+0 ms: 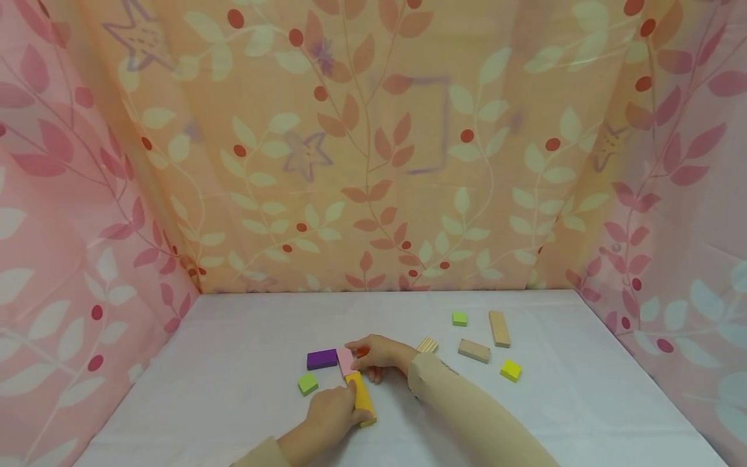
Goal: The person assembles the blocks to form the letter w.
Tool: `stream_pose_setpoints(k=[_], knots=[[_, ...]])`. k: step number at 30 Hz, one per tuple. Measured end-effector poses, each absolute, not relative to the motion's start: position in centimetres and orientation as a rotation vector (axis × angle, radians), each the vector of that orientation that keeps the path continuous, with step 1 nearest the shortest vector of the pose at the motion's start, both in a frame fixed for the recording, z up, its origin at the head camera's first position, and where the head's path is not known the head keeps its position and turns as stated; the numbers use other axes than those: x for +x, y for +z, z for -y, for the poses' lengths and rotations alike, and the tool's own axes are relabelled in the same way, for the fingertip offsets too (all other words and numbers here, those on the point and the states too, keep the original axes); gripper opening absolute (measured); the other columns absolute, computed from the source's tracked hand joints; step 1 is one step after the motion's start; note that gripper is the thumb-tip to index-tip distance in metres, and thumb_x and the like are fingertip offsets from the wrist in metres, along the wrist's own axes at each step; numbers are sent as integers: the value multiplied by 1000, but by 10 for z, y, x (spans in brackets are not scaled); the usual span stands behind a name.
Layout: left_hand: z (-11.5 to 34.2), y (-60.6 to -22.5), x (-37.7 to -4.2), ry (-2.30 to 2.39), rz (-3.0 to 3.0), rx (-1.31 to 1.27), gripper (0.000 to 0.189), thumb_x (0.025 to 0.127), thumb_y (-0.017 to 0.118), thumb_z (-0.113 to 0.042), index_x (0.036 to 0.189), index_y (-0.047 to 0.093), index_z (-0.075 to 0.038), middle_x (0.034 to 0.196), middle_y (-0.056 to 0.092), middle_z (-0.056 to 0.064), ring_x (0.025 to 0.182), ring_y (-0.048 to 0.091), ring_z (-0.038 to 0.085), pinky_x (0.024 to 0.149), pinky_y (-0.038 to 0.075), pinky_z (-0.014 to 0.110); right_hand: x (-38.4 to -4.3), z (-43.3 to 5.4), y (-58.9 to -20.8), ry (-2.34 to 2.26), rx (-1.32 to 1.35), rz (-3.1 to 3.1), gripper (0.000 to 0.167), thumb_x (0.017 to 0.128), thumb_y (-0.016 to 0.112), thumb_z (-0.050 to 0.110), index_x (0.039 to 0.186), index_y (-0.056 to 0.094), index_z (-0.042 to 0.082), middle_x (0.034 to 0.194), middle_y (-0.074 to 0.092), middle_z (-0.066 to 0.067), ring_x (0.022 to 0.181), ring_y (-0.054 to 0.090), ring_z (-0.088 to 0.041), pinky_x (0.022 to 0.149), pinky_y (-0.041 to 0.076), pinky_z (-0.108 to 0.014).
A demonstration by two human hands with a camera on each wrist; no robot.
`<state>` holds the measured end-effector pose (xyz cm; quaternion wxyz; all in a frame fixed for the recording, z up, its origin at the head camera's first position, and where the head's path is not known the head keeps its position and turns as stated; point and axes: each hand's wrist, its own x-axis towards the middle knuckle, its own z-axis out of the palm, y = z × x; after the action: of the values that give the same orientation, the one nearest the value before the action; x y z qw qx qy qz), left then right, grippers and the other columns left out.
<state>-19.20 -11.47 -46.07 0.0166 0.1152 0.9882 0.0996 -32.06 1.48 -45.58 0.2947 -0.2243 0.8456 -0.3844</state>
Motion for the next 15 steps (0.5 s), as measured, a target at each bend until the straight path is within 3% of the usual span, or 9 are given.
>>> stream_pose_setpoints(k=[3,9,15], knots=[[116,-460,-191,296,-3075,366,68,79,71,-53,114,65,4,67,54,1,58,45,13,53,44,31,-321,-15,-456,-1025,-605,-2235,51,91,70,20,139,55,18,51,51,-5,38,45,-13,43,46,-21],[117,-457,-192,231,-3105,389,56,75,73,-57,88,67,-3,60,46,-3,53,39,11,49,37,28,-321,-15,-456,-1007,-605,-2236,51,91,70,19,139,56,18,52,51,-4,39,45,-14,44,46,-21],[120,-458,-191,240,-3110,396,55,75,74,-57,87,66,-4,60,45,-4,53,38,10,48,36,27,-322,-15,-457,-994,-609,-2249,50,90,71,20,138,56,18,52,51,-3,39,45,-13,43,45,-20]])
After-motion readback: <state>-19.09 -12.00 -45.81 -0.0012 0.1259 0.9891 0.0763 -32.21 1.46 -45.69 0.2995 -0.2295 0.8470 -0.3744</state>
